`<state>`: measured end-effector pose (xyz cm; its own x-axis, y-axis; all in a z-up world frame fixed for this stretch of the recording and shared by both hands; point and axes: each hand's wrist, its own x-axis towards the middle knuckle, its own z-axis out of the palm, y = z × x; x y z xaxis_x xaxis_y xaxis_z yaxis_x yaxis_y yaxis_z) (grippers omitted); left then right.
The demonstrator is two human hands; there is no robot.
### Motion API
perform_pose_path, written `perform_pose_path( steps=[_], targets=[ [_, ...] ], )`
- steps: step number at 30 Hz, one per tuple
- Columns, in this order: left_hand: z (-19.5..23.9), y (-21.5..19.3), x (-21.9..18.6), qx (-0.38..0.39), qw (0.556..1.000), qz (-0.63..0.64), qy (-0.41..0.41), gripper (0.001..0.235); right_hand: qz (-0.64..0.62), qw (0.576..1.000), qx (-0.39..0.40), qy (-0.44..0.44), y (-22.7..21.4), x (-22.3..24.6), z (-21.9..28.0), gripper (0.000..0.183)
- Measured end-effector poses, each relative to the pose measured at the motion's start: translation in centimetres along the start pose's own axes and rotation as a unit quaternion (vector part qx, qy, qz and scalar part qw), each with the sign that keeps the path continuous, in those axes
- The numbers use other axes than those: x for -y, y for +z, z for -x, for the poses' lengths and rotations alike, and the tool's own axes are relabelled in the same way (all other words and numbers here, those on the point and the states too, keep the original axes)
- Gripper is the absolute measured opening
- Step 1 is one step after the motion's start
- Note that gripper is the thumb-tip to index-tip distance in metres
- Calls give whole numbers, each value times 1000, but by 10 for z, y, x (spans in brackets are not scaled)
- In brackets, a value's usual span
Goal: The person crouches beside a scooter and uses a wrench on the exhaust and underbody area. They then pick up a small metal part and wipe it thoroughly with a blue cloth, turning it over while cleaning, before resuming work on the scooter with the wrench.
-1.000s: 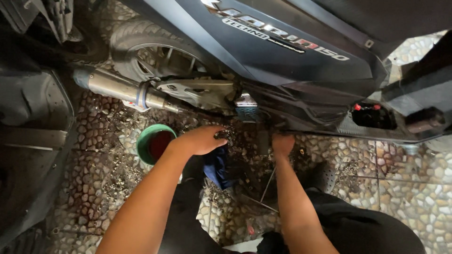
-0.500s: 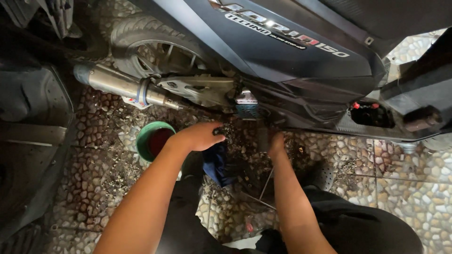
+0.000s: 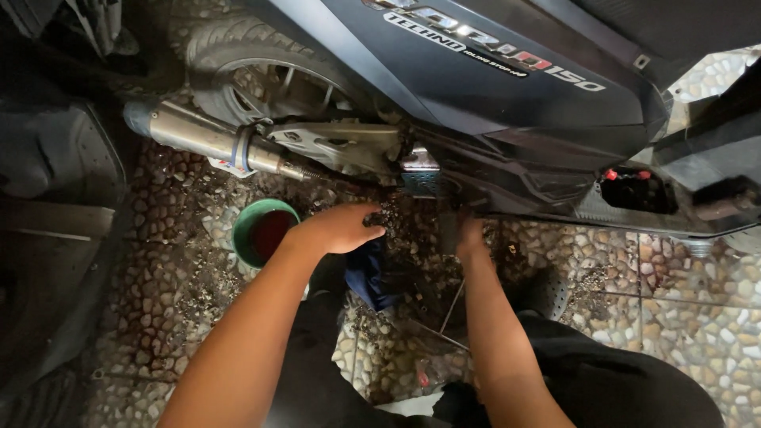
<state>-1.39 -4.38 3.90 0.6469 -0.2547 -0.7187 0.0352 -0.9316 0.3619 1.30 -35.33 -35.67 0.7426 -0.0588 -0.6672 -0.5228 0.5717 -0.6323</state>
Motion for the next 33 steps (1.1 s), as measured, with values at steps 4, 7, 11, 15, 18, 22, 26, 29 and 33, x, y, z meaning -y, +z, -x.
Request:
perform_pose_path(
  steps=[4,7,11,15,18,22,26,29,33],
  targets=[
    [-1,1,2,-1,1000,-1,9,70,26,1000,-9,14,-48,-45,-125,59],
    [-3,2,4,1,1000,4,10,71,65,996,-54,-22,-57,-62,-111,57],
    [-5,5,7,-7,1000,15,15,71,268,943,-107,-168,-2,8,5,60],
    [-12,9,12,-19,999,14,24,71,536,749,-180,-345,0,25,31,53],
    [-12,9,14,-29,999,7,33,71,637,526,-324,-462,-7,12,15,72],
    [-12,8,16,-34,999,10,38,71,657,655,-213,-307,-74,-53,-86,40],
    [-14,10,17,-40,998,10,39,71,116,984,-134,-2,-45,-41,-57,60],
    [-2,4,8,-36,999,15,30,71,39,997,-59,8,-15,-16,-15,63],
    [-4,5,8,-37,999,12,24,70,-16,1000,-3,11,-26,-23,-37,66]
  ],
)
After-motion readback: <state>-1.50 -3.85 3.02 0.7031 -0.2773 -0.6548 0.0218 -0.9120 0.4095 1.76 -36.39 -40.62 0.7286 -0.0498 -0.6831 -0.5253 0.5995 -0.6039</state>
